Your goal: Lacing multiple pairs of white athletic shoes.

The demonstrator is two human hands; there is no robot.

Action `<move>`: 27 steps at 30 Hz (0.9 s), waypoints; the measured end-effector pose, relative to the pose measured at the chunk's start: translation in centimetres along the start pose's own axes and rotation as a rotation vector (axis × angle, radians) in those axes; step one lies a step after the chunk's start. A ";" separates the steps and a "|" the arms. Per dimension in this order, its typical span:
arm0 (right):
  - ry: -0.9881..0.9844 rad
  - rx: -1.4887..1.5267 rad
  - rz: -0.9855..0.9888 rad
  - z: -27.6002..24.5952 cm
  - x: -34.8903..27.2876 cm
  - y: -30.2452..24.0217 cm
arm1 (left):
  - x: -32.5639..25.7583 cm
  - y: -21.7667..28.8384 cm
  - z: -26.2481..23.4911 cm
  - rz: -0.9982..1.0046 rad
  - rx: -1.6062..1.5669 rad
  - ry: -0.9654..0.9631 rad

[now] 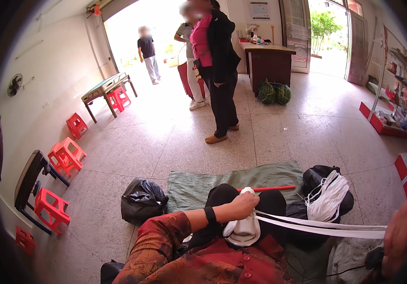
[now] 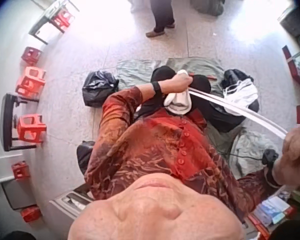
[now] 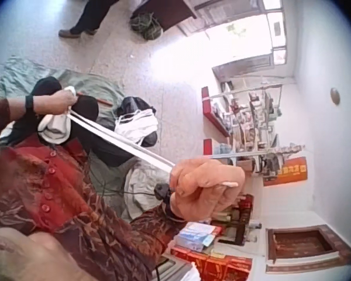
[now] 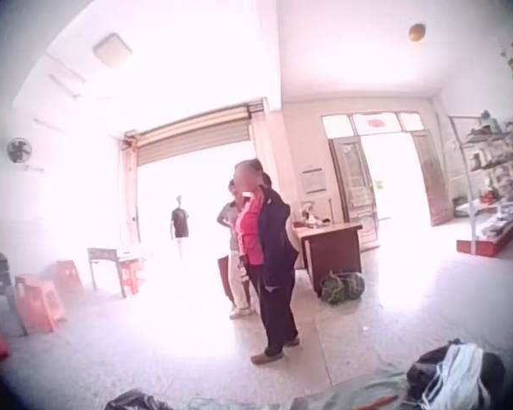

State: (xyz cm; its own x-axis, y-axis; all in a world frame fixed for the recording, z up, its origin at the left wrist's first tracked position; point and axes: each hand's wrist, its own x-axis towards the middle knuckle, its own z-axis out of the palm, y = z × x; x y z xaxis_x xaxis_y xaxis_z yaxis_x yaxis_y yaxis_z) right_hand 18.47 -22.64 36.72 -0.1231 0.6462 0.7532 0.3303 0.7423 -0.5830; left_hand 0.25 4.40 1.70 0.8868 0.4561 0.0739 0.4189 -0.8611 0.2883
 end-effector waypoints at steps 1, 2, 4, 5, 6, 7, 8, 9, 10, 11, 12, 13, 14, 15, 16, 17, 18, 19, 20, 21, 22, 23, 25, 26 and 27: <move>0.043 0.034 0.001 -0.4 -1.3 1.0 | -0.1 0.4 -0.1 0.053 0.118 -0.058; 0.041 0.030 -0.009 -1.4 -2.0 1.1 | -0.1 0.7 -0.1 0.105 0.190 -0.082; 0.006 0.069 0.051 -2.4 -3.5 1.8 | -0.6 0.9 -0.3 0.243 0.343 0.065; -0.023 0.079 0.064 -2.6 -4.1 2.0 | -0.4 1.1 -0.5 0.300 0.367 0.044; 0.094 0.048 0.134 -2.3 -4.7 2.1 | -0.4 1.4 -0.4 0.234 0.302 0.004; 0.101 0.003 0.124 -2.3 -4.7 2.4 | -0.1 1.3 -0.6 0.154 0.241 -0.065; 0.102 -0.047 0.120 -2.0 -4.7 2.7 | 0.5 1.3 -0.7 0.102 0.175 -0.098; 0.135 -0.134 0.172 -1.5 -4.9 2.4 | 0.8 1.2 -0.6 0.019 0.087 -0.152; 0.128 -0.154 0.176 -1.1 -4.8 2.2 | 1.1 1.0 -0.6 -0.066 0.005 -0.202; 0.162 -0.144 0.250 -0.5 -4.7 2.4 | 1.9 0.8 -0.6 -0.110 -0.016 -0.280; 0.198 -0.131 0.315 -0.2 -4.4 2.3 | 2.5 0.3 -0.7 -0.146 -0.077 -0.371; 0.210 -0.172 0.346 0.1 -4.2 2.2 | 3.0 -0.3 -0.8 -0.188 -0.134 -0.422; 0.209 -0.181 0.345 0.3 -3.9 2.2 | 3.6 -1.0 -0.8 -0.189 -0.214 -0.449; 0.198 -0.184 0.428 0.4 -3.7 2.1 | 3.7 -1.9 -0.8 -0.191 -0.391 -0.440; 0.186 -0.187 0.518 0.7 -3.6 2.2 | 3.5 -3.1 -0.8 -0.300 -0.693 -0.434; 0.046 -0.255 0.538 0.3 -3.2 2.2 | 3.4 -4.0 -0.8 -0.364 -0.882 -0.416; 0.035 -0.246 0.547 0.2 -3.0 2.3 | 3.3 -5.0 -0.8 -0.492 -1.002 -0.400; 0.022 -0.264 0.559 0.2 -2.9 2.5 | 3.0 -5.3 -0.4 -0.421 -1.065 -0.437; 0.011 -0.275 0.546 0.1 -2.7 2.5 | 2.8 -5.7 -0.3 -0.285 -0.813 -0.375; 0.037 -0.311 0.533 0.2 -2.7 2.6 | 2.6 -5.8 -0.1 -0.137 -0.549 -0.321; 0.044 -0.302 0.530 0.2 -2.7 2.5 | 2.4 -5.7 0.0 -0.163 -0.574 -0.314; 0.049 -0.297 0.513 0.2 -2.5 2.4 | 2.4 -5.6 -0.2 -0.118 -0.421 -0.296; 0.092 -0.283 0.484 0.3 -2.4 2.2 | 2.7 -5.3 -0.7 -0.026 -0.358 -0.257; 0.062 -0.288 0.504 0.4 -2.2 2.2 | 3.0 -5.2 -1.1 -0.030 -0.382 -0.287; 0.068 -0.333 0.504 0.5 -2.1 2.2 | 3.2 -5.3 -1.4 -0.169 -0.641 -0.392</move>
State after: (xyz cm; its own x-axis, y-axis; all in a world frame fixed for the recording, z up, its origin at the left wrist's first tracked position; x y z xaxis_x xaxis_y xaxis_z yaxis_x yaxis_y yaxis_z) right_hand 18.98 -22.29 33.73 0.1810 0.8830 0.4330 0.6090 0.2451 -0.7543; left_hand 0.64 10.73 1.79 0.8752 0.3543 -0.3294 0.4659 -0.4337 0.7713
